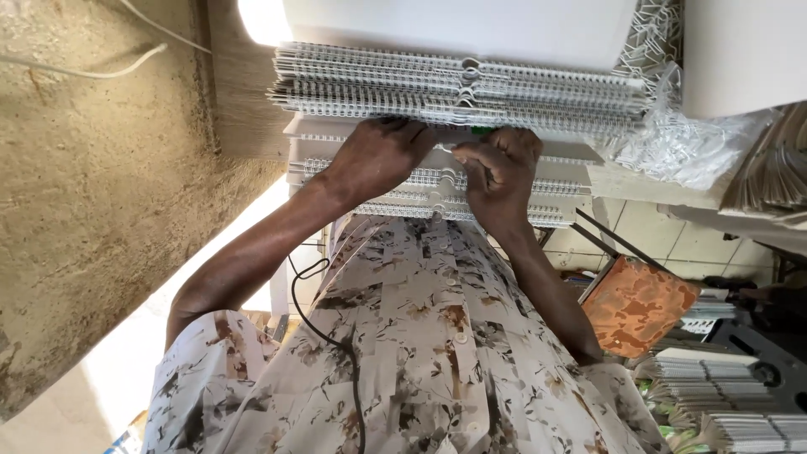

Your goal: The person repeatedly picks up spiral wire bindings and inserts them into the pre-punched holes of stacked notebooks. They then close the wire loops to secure the bindings and place the finished notebooks into a growing stack.

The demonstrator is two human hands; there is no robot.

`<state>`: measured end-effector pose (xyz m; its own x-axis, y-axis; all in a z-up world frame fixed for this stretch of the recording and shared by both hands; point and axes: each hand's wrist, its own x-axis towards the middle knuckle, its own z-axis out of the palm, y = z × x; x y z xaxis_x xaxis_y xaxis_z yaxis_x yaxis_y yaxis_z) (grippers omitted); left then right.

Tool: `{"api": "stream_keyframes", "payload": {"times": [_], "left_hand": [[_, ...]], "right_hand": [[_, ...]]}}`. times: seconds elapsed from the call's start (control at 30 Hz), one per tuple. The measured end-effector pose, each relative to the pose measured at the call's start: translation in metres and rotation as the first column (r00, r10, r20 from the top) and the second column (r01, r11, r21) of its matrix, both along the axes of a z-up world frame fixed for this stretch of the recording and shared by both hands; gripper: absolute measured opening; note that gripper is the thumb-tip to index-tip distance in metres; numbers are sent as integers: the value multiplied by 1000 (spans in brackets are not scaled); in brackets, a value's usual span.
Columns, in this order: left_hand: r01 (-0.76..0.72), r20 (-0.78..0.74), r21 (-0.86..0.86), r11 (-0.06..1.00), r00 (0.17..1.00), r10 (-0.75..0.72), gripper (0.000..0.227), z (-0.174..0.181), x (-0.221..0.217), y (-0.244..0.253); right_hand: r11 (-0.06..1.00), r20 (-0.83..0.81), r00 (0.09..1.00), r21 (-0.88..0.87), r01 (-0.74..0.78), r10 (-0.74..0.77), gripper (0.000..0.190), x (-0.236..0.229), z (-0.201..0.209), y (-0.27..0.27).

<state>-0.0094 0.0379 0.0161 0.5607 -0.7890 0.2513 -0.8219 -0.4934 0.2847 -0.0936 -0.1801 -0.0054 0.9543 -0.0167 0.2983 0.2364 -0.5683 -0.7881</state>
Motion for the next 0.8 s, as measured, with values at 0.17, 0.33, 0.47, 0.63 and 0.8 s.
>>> {"api": "stream_keyframes", "payload": {"times": [0.17, 0.33, 0.47, 0.63, 0.8], "left_hand": [[-30, -25, -72, 997, 999, 28, 19, 16, 7, -3], [-76, -103, -228, 971, 993, 54, 8, 21, 6, -18], [-64, -123, -354, 933, 992, 21, 6, -3, -5, -34], [-99, -63, -331, 938, 995, 83, 14, -21, -12, -42], [-42, 46, -197, 979, 998, 52, 16, -5, -9, -44]], "right_hand": [[999, 14, 999, -8, -48, 48, 14, 6, 22, -8], [987, 78, 996, -158, -31, 43, 10, 12, 9, -21], [959, 132, 988, -279, -43, 83, 7, 16, 1, -22], [944, 150, 983, -326, -56, 110, 12, 16, 1, -21], [920, 131, 987, -390, -34, 93, 16, 22, 11, -18]]}}
